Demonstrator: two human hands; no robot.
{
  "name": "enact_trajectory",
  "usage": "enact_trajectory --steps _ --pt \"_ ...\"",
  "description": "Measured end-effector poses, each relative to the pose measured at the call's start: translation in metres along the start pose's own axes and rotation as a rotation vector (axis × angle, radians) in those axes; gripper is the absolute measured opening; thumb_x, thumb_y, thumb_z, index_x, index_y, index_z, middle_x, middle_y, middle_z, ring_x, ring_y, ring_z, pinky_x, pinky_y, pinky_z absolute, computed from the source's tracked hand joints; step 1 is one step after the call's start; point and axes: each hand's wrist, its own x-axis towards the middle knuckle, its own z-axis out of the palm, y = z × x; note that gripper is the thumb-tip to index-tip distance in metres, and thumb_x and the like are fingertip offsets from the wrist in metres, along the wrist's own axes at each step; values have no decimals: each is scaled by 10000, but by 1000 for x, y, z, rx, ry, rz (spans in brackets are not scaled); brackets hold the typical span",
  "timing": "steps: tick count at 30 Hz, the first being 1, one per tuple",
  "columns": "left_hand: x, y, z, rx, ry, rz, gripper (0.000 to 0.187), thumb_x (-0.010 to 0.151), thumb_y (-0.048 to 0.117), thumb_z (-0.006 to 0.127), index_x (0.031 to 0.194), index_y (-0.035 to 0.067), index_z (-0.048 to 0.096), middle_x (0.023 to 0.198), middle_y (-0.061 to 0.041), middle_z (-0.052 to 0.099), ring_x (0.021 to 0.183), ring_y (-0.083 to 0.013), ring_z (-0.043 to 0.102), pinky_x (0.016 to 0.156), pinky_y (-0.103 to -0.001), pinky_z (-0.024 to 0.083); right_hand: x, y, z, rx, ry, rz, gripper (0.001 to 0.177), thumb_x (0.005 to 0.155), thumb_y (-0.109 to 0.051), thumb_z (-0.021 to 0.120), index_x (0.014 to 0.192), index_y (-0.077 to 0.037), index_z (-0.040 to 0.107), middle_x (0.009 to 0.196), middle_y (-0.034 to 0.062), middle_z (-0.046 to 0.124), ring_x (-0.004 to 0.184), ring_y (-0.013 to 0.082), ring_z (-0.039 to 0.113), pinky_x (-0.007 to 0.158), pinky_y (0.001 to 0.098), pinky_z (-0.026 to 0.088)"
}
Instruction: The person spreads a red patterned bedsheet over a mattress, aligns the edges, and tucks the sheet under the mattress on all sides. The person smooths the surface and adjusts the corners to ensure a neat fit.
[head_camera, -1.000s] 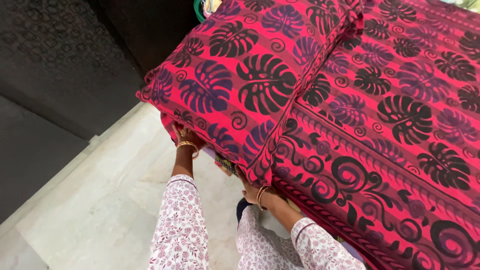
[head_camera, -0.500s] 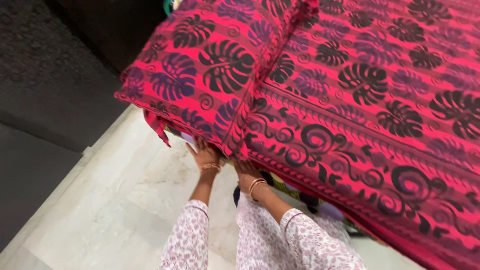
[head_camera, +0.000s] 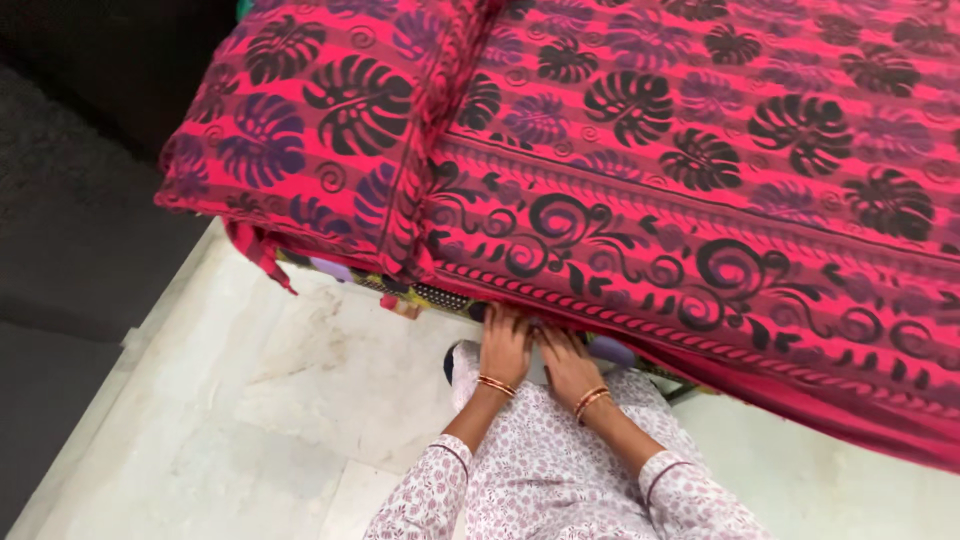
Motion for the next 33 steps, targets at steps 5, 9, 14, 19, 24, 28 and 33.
enact_trajectory --steps 5,9,14,19,24,28,33 --pt "3 54 14 -55 -103 48 608 822 164 693 1406 33 586 1466 -244 469 1419 -449 361 1226 -575 237 -44 32 -19 -201 61 213 723 848 -172 585 1532 -87 367 1560 160 392 1430 352 376 1174 545 266" --pt "7 92 22 19 -209 -5 625 816 176 699 1421 83 575 1480 -218 450 1421 -440 352 1235 -574 229 -71 52 -32 -143 119 327 732 827 -191 589 1527 -105 390 1548 138 394 1409 328 384 1174 586 251" --pt "18 119 28 10 -222 25 657 800 186 704 1424 39 559 1488 -255 433 1398 -478 337 1197 -566 248 -99 75 -36 -216 103 426 677 847 -191 591 1506 -145 444 1539 67 434 1407 279 412 1184 569 250" --pt "12 133 41 -4 -283 42 615 851 207 684 1440 80 560 1512 -221 454 1419 -471 349 1216 -543 280 -118 90 -38 -226 187 432 670 822 -165 599 1479 -96 488 1531 75 482 1410 269 447 1253 557 201" --pt "9 153 55 64 -370 24 640 883 255 678 1480 78 528 1507 -254 421 1401 -551 311 1199 -574 274 -132 90 -51 -188 140 513 718 799 -204 620 1492 -99 466 1529 108 464 1392 298 427 1240 592 132" --pt "7 181 75 60 -336 62 642 863 288 685 1462 106 543 1520 -257 390 1399 -564 279 1156 -647 231 -142 102 -52 -193 148 586 733 802 -221 607 1507 -105 441 1523 111 462 1424 316 400 1247 595 91" --pt "-5 203 110 82 -270 16 686 843 291 661 1472 75 493 1538 -305 326 1438 -567 220 1200 -630 175 -154 121 -37 -85 260 521 717 853 -224 588 1530 -73 406 1549 125 443 1438 312 368 1242 636 60"
